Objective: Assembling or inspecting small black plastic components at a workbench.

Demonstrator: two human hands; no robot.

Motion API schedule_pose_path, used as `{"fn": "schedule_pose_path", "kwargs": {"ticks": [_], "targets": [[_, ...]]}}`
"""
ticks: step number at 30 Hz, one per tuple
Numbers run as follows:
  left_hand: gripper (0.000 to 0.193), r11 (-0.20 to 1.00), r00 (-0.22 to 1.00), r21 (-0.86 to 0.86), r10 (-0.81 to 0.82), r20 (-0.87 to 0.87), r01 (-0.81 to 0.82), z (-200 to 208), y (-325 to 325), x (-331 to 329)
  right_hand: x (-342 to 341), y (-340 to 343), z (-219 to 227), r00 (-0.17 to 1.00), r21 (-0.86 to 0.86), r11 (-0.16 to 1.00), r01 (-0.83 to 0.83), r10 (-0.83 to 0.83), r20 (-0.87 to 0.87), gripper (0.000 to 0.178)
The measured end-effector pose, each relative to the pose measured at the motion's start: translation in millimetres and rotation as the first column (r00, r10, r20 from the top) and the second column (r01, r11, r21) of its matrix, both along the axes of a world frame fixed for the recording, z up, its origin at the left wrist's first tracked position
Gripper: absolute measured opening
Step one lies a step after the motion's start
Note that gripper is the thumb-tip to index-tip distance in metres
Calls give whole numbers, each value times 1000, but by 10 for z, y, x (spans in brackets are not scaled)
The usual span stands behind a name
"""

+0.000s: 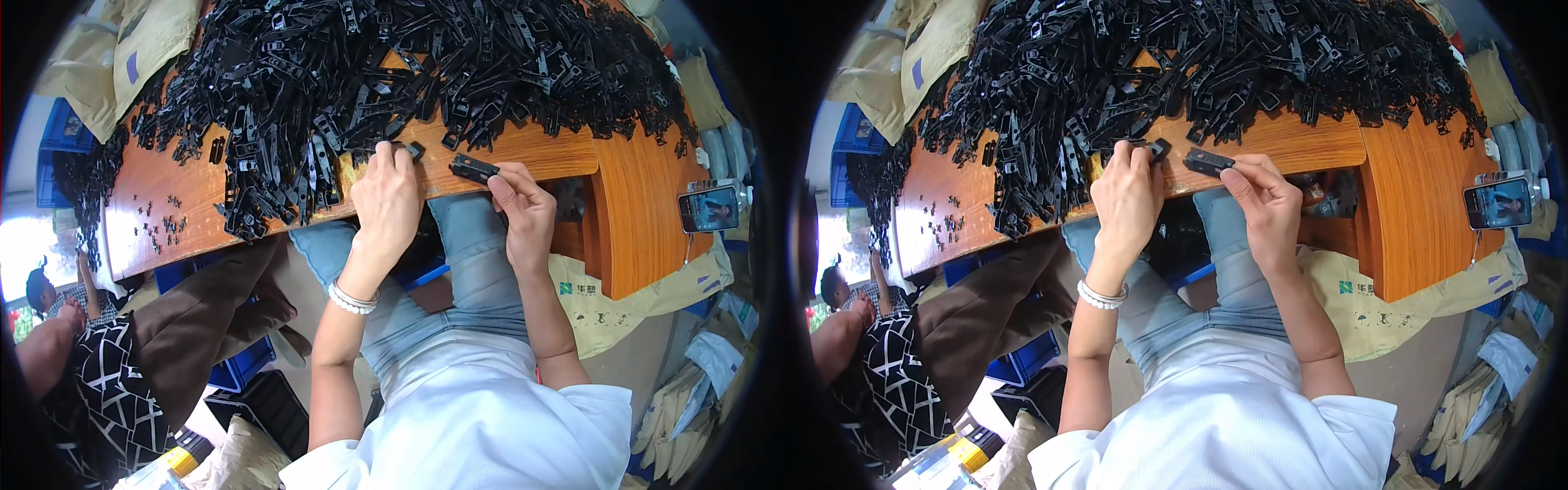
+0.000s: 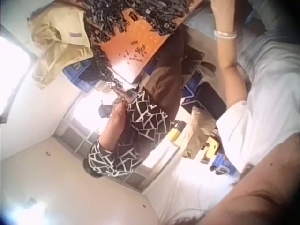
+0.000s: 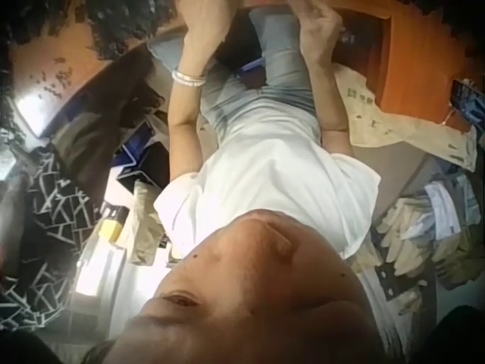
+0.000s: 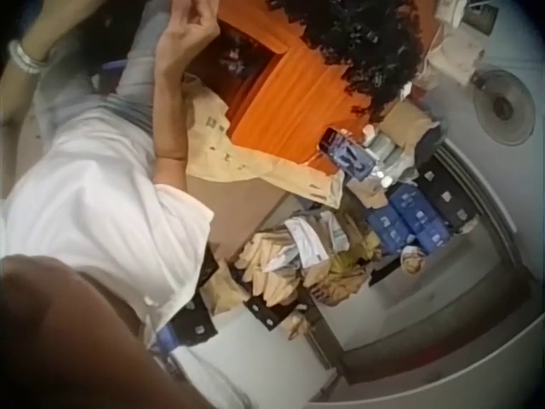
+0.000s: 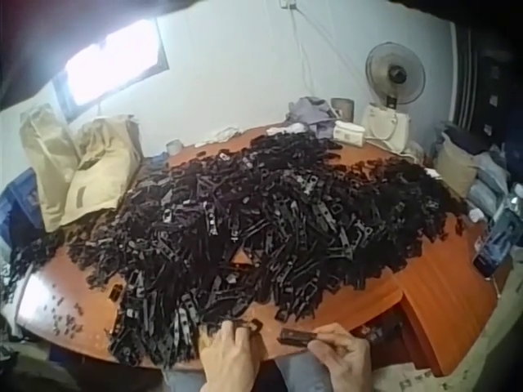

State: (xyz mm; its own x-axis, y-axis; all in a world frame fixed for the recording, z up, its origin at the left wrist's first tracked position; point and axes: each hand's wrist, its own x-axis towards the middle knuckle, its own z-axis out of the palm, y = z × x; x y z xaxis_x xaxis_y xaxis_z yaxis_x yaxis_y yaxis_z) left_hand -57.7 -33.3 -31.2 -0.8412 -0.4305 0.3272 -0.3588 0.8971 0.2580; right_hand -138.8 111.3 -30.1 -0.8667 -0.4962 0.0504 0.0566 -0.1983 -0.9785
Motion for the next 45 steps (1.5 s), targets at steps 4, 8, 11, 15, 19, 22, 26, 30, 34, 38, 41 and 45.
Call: {"fn": "schedule_pose_path", "kwargs": {"ticks": [4,8,11,15,19,22,26,30,34,38,41,45], "targets": [[18,999,999,49,17,-42,-15,-23,8,65,4,23,-12,995,10,999,-33,32,98,12],[30,897,954,442,133,-268,-1,63,116,71,6,38,-7,988,-22,999,-25,28,154,12],[33,605,929,784,196,-315,138,90,123,103,34,60,35,972,-46,997,-59,68,225,12],[17,61,901,945,287,-326,323,139,127,136,107,53,110,985,32,993,-115,110,134,11],[17,-76,899,944,339,-277,320,120,124,183,158,18,160,999,113,993,-31,29,19,12],[20,-50,875,933,368,-314,356,97,148,200,168,26,157,998,150,988,21,-11,-64,12],[22,-35,851,916,387,-355,399,64,145,203,148,28,235,996,132,991,-25,14,90,13],[21,-9,868,923,346,-357,384,101,159,234,138,4,198,994,130,990,-51,38,104,15],[21,58,878,935,326,-349,350,152,214,228,144,-4,188,994,180,982,-65,47,100,14],[20,219,944,963,249,-214,161,203,239,209,179,9,99,997,103,992,-75,72,31,10],[14,73,981,990,145,-131,122,158,219,190,177,42,2,993,122,988,-96,103,-53,11],[16,87,964,971,132,-233,223,153,230,207,147,12,-37,995,128,987,-97,94,29,18]]}}
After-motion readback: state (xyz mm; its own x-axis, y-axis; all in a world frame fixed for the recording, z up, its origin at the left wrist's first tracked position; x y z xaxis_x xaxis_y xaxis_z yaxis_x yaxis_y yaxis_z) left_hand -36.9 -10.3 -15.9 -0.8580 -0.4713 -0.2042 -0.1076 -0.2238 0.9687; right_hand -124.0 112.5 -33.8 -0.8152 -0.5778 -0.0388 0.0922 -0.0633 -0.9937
